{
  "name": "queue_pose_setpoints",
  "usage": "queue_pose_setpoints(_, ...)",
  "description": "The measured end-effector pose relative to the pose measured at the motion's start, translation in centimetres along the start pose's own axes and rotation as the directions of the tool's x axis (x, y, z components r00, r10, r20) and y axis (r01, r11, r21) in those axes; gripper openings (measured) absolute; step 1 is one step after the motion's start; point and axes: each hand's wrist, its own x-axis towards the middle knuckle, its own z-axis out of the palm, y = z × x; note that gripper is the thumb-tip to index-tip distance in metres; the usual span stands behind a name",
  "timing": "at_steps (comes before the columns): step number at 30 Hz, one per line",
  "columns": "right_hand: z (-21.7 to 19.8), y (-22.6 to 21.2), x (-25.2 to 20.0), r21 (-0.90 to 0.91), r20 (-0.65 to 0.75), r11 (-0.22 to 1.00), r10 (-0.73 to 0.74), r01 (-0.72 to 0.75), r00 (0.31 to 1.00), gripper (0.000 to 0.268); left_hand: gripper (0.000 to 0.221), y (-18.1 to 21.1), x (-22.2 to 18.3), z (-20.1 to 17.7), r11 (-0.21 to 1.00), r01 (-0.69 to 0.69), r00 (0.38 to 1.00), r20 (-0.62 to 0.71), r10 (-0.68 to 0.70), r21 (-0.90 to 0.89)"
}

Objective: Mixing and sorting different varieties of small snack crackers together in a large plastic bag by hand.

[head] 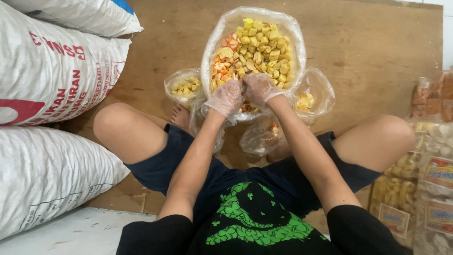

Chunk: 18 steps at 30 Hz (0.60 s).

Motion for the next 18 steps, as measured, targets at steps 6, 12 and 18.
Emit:
queue_pose_setpoints(6, 2.1, 1.3, 0.5, -0.134, -0.051, 0.991, 0.012, -0.019, 0.999, 0.018, 0.012, 4.3, -2.0, -5.4, 0.998, -0.059, 0.997, -0.045, 0.060, 0.039)
queue_pose_setpoints(12, -3.5, -2.4, -0.6, -0.070, -0.191, 0.996, 0.042, -0.057, 0.981, 0.018, 0.014, 3.0, -2.2, -5.0, 0.998, -0.023, 0.992, -0.119, 0.030, 0.057)
queue_pose_setpoints(18, -5.9, -3.5, -1.1, 0.255, -0.280, 0.967, 0.089, -0.016, 0.956, 0.014, 0.021, 6.7, -3.7, -10.7, 0.992, 0.129, 0.989, -0.066, -0.129, -0.005)
